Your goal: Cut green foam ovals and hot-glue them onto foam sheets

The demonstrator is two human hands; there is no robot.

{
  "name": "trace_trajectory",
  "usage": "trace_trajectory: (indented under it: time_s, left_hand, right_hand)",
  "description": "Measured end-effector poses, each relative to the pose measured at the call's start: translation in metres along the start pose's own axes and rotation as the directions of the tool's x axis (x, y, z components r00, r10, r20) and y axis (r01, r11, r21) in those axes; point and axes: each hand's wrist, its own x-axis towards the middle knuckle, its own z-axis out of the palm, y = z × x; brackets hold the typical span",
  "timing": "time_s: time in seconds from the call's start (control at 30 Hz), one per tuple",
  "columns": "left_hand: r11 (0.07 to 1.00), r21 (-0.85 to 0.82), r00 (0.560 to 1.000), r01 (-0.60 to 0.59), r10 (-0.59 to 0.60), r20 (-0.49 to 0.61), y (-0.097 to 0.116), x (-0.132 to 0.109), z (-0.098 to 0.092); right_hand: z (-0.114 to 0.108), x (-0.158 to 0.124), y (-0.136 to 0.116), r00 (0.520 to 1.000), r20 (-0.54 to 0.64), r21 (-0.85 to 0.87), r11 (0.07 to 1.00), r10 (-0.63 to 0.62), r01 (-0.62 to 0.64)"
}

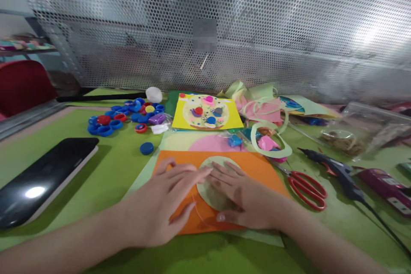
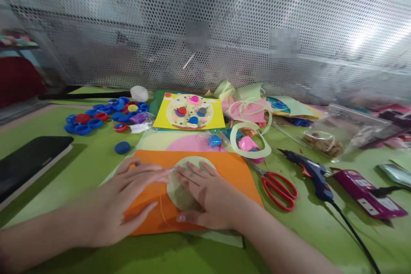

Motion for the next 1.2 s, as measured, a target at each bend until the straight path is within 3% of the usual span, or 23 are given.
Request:
trace_trajectory:
  time_s: [0.2, 0.37, 0.57, 1.2]
  left_hand:
    - [0.994, 0.106, 0.998, -0.008, 0.002, 0.06, -0.007, -0.02, 0.012]
    - [0.995, 0.1, 0.996, -0.014, 0.006, 0.084, -0.014, -0.019, 0.017]
    - [0.995, 0.102, 0.994, -0.008, -0.003, 0.106, -0.009, -0.017, 0.014]
    - [0.996, 0.088, 0.994, 0.004, -0.013, 0.106, -0.01, -0.017, 0.016]
  right_hand:
    - [0.0, 0.002, 0.0, 1.0, -0.008, 0.016, 1.0, 0.014, -0.013]
    - [-0.005, -0.001, -0.007, 1.0, -0.005, 0.01, 1.0, -0.004, 0.004]
    - [-0.002, -0.006, -0.016, 0.993, -0.085, -0.028, 0.997, -0.077, 0.075]
    - [0.0, -0.006, -0.017, 0.995, -0.091, -0.033, 0.999, -0.042, 0.039]
